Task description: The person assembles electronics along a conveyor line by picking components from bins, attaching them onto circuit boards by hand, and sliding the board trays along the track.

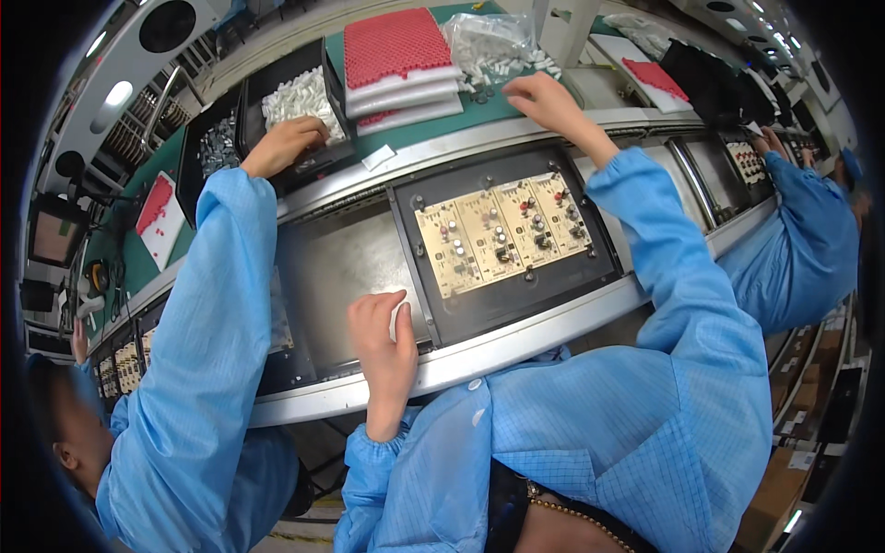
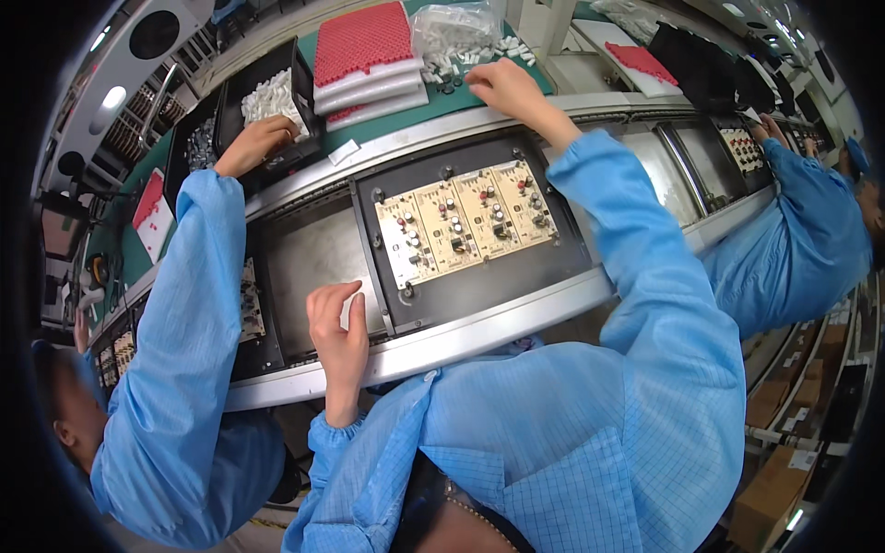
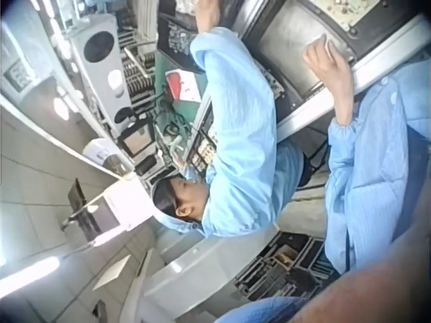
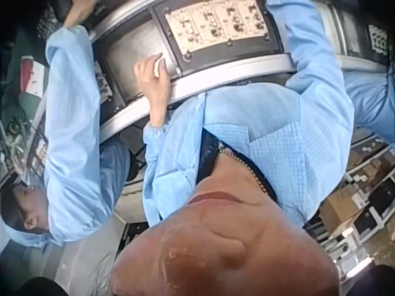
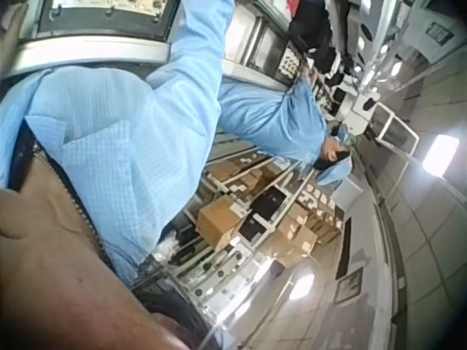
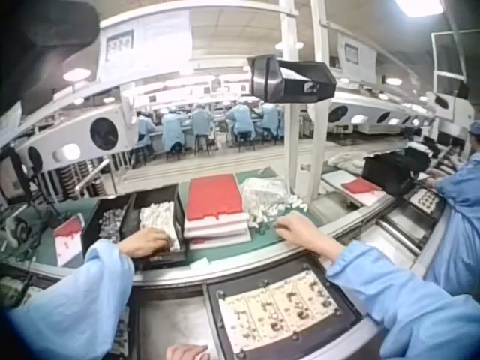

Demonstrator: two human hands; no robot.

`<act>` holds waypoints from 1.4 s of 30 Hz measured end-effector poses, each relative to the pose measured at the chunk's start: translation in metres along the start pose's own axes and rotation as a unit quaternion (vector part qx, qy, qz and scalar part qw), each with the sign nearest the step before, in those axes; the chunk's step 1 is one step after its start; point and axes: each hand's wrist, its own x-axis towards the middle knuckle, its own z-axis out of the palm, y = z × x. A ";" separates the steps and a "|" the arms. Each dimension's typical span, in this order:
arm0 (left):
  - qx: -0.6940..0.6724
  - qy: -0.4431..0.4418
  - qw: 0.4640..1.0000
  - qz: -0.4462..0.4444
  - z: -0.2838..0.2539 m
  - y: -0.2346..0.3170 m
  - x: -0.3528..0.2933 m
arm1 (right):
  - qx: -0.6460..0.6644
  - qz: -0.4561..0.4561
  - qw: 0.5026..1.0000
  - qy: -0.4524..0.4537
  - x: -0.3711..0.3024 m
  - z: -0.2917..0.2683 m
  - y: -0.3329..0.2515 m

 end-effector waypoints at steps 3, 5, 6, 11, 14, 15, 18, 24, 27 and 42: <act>-0.005 -0.025 0.999 0.020 0.017 -0.008 0.025 | -0.102 -0.012 0.991 0.088 -0.004 0.025 0.066; 0.020 0.029 0.999 -0.026 0.001 0.005 -0.002 | -0.153 -0.071 0.985 0.037 0.028 0.042 0.037; 0.018 0.031 0.999 -0.023 0.000 0.005 -0.001 | -0.172 -0.096 0.979 0.049 0.029 0.044 0.041; 0.010 0.028 1.000 -0.007 -0.001 -0.003 0.004 | -0.292 -0.158 0.943 0.011 0.046 0.040 0.046; 0.010 0.035 0.999 -0.022 -0.007 -0.002 0.008 | -0.071 -0.089 0.993 0.014 0.035 0.029 0.021; 0.005 0.035 0.999 -0.029 -0.010 -0.006 0.009 | -0.073 -0.090 0.993 0.006 0.024 0.020 -0.012; -0.022 0.006 1.000 0.004 0.010 -0.016 0.029 | 0.160 0.058 0.984 -0.049 -0.055 -0.012 -0.076; -0.005 0.025 1.000 -0.007 -0.002 -0.013 0.014 | 0.244 0.017 0.957 -0.153 -0.136 0.012 -0.160; -0.004 0.027 1.000 -0.011 -0.002 -0.012 0.010 | 0.172 0.013 0.978 -0.116 -0.146 0.025 -0.166; -0.014 0.032 0.999 -0.007 -0.003 -0.017 0.011 | 0.012 -0.141 0.989 -0.035 -0.135 0.032 -0.167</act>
